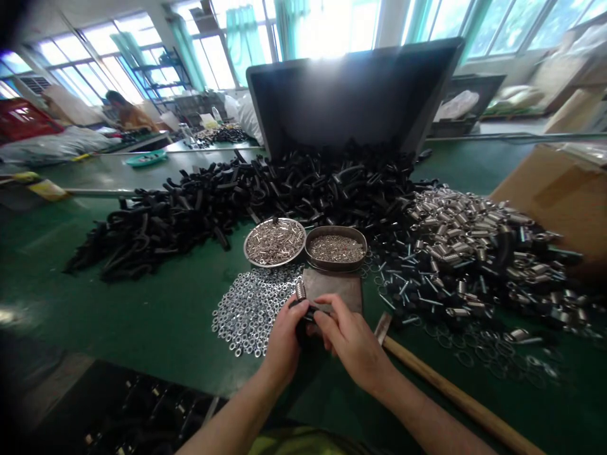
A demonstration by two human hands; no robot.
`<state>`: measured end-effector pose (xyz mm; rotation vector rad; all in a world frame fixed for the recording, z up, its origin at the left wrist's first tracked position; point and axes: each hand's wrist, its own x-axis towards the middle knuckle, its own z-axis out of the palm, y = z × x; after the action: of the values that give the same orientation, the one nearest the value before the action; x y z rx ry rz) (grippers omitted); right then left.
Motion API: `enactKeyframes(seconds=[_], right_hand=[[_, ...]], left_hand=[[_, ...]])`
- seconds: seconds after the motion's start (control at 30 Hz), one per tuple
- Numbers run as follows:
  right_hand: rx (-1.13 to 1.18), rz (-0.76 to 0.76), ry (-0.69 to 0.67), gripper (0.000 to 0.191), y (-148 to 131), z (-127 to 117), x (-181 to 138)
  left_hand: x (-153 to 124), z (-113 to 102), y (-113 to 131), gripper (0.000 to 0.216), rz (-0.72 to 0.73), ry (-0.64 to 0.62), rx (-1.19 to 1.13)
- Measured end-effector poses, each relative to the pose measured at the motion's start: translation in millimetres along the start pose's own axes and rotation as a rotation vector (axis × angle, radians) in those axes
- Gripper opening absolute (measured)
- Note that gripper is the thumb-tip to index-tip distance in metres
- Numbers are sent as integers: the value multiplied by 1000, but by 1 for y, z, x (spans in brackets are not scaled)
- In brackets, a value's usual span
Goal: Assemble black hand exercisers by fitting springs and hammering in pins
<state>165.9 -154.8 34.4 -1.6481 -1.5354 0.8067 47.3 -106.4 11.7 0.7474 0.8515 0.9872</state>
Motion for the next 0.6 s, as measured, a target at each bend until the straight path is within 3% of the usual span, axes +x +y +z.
enactKeyframes(seconds=[0.13, 0.27, 0.33, 0.4, 0.5, 0.6], right_hand=[[219, 17, 130, 26, 1, 7, 4], [777, 357, 117, 32, 4, 24, 14], [876, 434, 86, 33, 7, 26, 20], [768, 444, -54, 33, 11, 19, 29], [248, 273, -249, 30, 17, 1, 55], [-248, -44, -126, 21, 13, -9, 98]], left_hand=[[-1, -2, 3, 22, 42, -2, 150], [-2, 1, 3, 38, 242, 185, 359], [-2, 0, 1, 54, 321, 236, 499], [2, -6, -1, 61, 293, 200, 645], [10, -18, -2, 56, 194, 105, 826], [17, -26, -3, 51, 233, 21, 964]])
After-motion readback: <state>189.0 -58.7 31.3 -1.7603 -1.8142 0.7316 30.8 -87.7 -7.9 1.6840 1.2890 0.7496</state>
